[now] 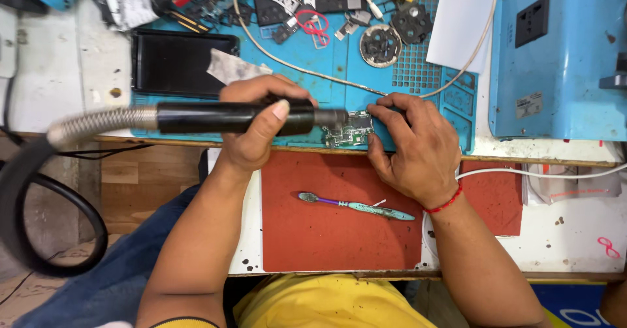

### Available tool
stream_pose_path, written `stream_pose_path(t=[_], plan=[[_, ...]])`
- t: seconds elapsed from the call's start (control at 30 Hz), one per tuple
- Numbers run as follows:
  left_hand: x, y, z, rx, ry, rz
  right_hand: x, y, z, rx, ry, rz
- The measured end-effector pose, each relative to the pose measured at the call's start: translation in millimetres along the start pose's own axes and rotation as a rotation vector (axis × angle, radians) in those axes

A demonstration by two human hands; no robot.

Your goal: The person cleans a small green circuit board with a toothbrush, then uses a hot air gun to apply heat to the board's components. They hold the board steady with one hand while directing the hot air with the other.

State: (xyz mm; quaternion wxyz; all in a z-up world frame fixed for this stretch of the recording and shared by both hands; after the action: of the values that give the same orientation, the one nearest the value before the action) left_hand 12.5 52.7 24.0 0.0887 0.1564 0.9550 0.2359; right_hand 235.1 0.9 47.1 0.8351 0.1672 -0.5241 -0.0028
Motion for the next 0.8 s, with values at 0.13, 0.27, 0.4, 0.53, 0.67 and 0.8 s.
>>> stream_pose_path(t=[0.13,0.27,0.4,0.53,0.67,0.8], plan=[[-0.3,-0.9,-0.7,0.033,0.004,-0.005,-0.2,-0.1,-1.1,0.004,-0.008,-0.005],[-2.3,-2.8,-6.4,0.026,-0.009,-0.059,-0.9,-3.1,-2.7,-0.014,-0.005,0.001],[-1.5,1.5,-3.8,0.068,-0.031,-0.059,-3.4,1.9,-5.3,-0.065,-0.017,0.009],[-0.7,2.3,-2.7,0.117,-0.069,-0.005,-1.8,2.7,-3.3,-0.052,-0.023,0.010],[1.4,-6.1,-2.6,0.066,-0.096,-0.037,-5.2,-8.2,-7.7,-0.034,-0.022,0.001],[-0.9,-5.7,-2.2,0.050,-0.082,-0.015,-2.7,-5.8,-1.2,-0.025,-0.025,-0.002]])
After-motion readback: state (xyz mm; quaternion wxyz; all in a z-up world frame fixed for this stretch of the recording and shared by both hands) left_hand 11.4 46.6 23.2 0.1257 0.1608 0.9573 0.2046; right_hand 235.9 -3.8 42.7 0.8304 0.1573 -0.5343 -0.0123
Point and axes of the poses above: each hand's wrist, its own y-axis towards the middle knuckle, its own x-axis out of the back of the hand, z = x × y, the point moved 6 cm from there along y, towards the middle knuckle, and after that the axes turned 9 degrees about -x, right-handed, at the moved point
